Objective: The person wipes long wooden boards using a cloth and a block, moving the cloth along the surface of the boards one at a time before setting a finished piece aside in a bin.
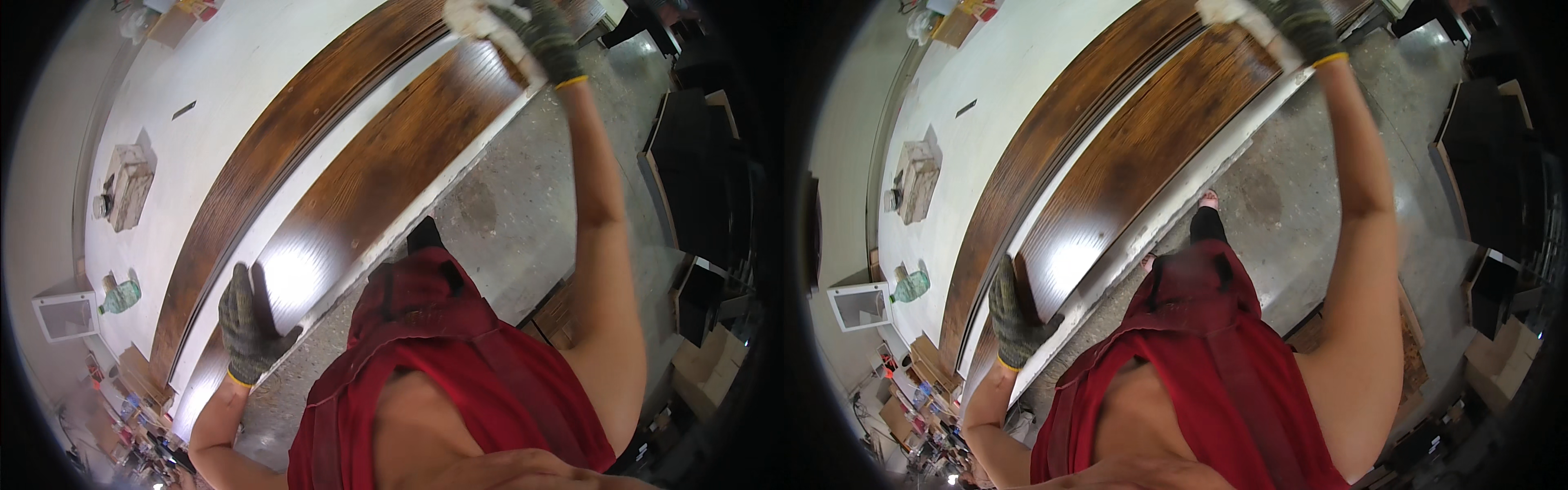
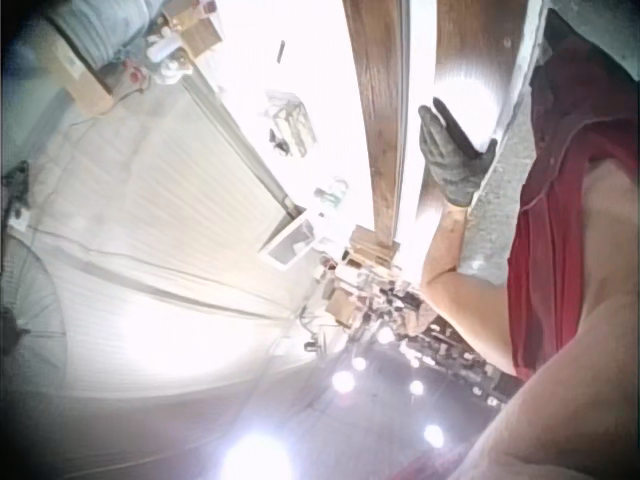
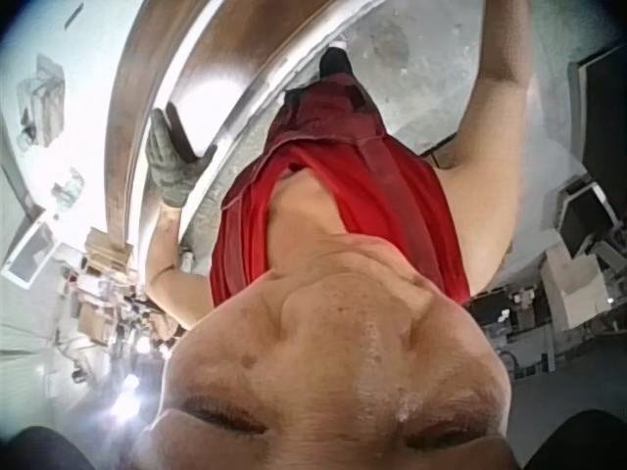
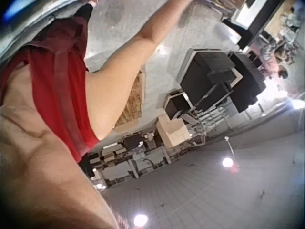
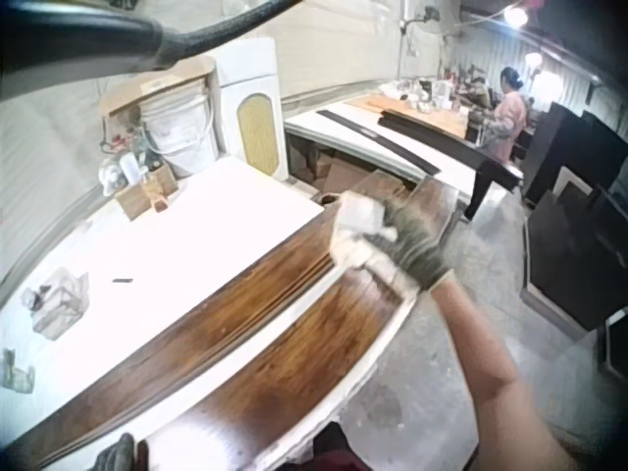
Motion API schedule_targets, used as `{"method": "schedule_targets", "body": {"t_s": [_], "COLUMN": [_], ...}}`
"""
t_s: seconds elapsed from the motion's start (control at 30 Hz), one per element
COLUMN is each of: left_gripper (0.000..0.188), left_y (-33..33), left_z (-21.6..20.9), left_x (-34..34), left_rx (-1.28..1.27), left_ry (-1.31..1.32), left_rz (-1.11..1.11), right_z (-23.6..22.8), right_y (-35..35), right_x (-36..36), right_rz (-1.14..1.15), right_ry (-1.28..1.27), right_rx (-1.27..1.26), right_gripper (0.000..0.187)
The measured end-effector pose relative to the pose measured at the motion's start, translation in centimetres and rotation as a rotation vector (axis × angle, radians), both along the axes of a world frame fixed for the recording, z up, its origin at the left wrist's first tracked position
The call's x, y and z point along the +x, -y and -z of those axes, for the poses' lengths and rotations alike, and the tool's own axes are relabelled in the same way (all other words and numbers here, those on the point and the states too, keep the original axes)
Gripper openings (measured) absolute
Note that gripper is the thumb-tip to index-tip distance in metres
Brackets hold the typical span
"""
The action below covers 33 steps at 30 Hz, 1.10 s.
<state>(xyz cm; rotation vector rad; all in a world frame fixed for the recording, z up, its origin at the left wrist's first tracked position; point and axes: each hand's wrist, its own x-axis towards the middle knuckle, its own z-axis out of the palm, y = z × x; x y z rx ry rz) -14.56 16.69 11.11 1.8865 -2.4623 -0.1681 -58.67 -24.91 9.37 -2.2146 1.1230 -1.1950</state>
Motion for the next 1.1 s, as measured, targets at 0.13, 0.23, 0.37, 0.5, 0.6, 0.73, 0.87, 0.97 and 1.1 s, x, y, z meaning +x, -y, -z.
{"method": "schedule_targets", "body": {"t_s": [0.13,0.23,0.37,0.5,0.6,0.73,0.87,0.97,1.1], "left_gripper": [0.112,0.103,0.094,0.091,0.087,0.071,0.06,0.043,0.03], "left_y": [-0.8,-1.2,-4.8,-9.3,-12.1,-8.0,-8.2,-9.1,-14.7], "left_z": [1.5,2.1,1.9,0.4,0.2,2.5,3.2,1.6,3.4], "left_x": [0.7,1.0,3.3,5.6,4.7,3.9,4.1,3.9,8.7], "left_rx": [-0.115,-0.196,-0.361,-0.483,-0.224,-0.512,-0.38,-0.413,-0.527], "left_ry": [-0.449,-0.872,-0.96,-1.274,-1.47,-0.712,-0.386,-0.41,-0.558], "left_rz": [-0.044,-0.087,-0.224,-0.358,-0.48,-0.224,-0.21,-0.18,-0.319], "right_z": [0.0,2.7,1.9,2.0,0.6,2.3,4.0,5.2,5.0], "right_y": [-14.3,-23.6,-33.6,-39.7,-40.9,-39.3,-31.3,-27.3,-28.9], "right_x": [13.2,21.9,29.7,35.0,36.6,33.5,28.3,26.4,28.6], "right_rz": [-0.208,-0.643,-0.226,-0.373,-0.401,-0.349,-0.308,-0.248,-0.192], "right_ry": [0.226,0.834,0.051,0.381,0.616,0.334,0.519,0.489,0.344], "right_rx": [0.412,0.717,0.019,0.433,0.498,0.308,0.472,0.588,0.495], "right_gripper": [0.066,0.063,0.064,0.056,0.042,0.02,0.027,0.036,0.052]}}
